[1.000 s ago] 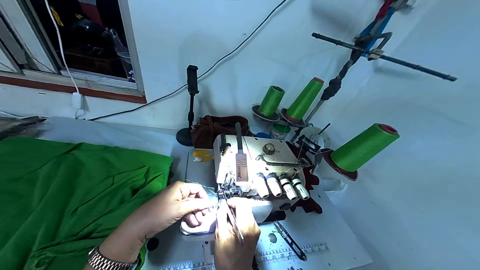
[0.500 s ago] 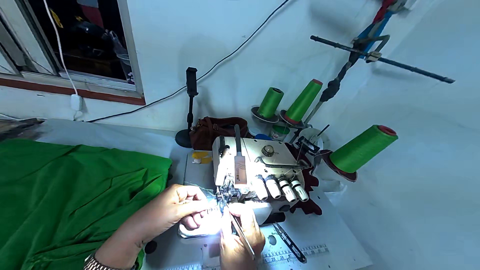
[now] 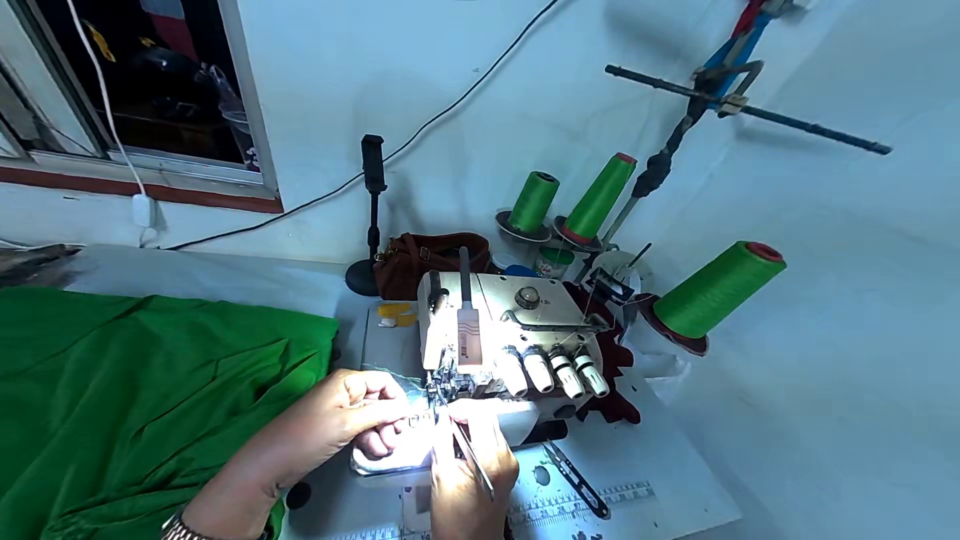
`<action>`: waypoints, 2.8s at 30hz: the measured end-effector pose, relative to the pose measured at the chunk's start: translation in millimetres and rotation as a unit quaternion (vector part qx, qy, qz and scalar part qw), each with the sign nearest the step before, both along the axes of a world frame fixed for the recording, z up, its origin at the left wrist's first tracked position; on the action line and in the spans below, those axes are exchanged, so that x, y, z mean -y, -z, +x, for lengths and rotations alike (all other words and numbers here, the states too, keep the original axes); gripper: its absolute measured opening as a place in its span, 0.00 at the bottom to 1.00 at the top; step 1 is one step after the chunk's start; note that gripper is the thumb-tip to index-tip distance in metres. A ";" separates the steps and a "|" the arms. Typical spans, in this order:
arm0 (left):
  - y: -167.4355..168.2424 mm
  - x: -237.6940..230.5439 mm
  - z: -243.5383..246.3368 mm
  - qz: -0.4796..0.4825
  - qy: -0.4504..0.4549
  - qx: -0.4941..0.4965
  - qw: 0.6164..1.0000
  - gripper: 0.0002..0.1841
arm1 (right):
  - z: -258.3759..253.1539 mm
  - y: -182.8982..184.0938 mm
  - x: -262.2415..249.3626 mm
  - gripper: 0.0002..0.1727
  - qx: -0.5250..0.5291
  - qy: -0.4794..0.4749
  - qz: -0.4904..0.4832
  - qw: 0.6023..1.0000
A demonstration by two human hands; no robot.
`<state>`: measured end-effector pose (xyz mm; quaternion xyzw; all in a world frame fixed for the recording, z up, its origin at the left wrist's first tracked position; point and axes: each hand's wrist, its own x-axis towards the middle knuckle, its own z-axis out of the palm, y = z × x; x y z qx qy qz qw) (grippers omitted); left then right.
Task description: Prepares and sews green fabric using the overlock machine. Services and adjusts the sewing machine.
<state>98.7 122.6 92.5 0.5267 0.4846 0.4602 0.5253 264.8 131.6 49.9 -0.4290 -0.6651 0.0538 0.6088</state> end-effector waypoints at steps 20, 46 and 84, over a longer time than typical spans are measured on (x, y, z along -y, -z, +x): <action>2.7 2.0 0.7 0.003 -0.014 0.003 1.000 0.09 | 56.0 -3.3 16.6 0.10 -0.248 -0.221 -0.091 0.939; 3.1 4.1 3.2 0.006 -0.039 0.000 0.999 0.11 | 139.5 41.0 22.3 0.06 -0.089 -0.188 -0.346 0.915; -16.0 -13.5 -14.8 -0.060 0.100 -0.022 0.993 0.12 | 33.5 14.5 11.0 0.09 -0.130 -0.338 -0.060 0.930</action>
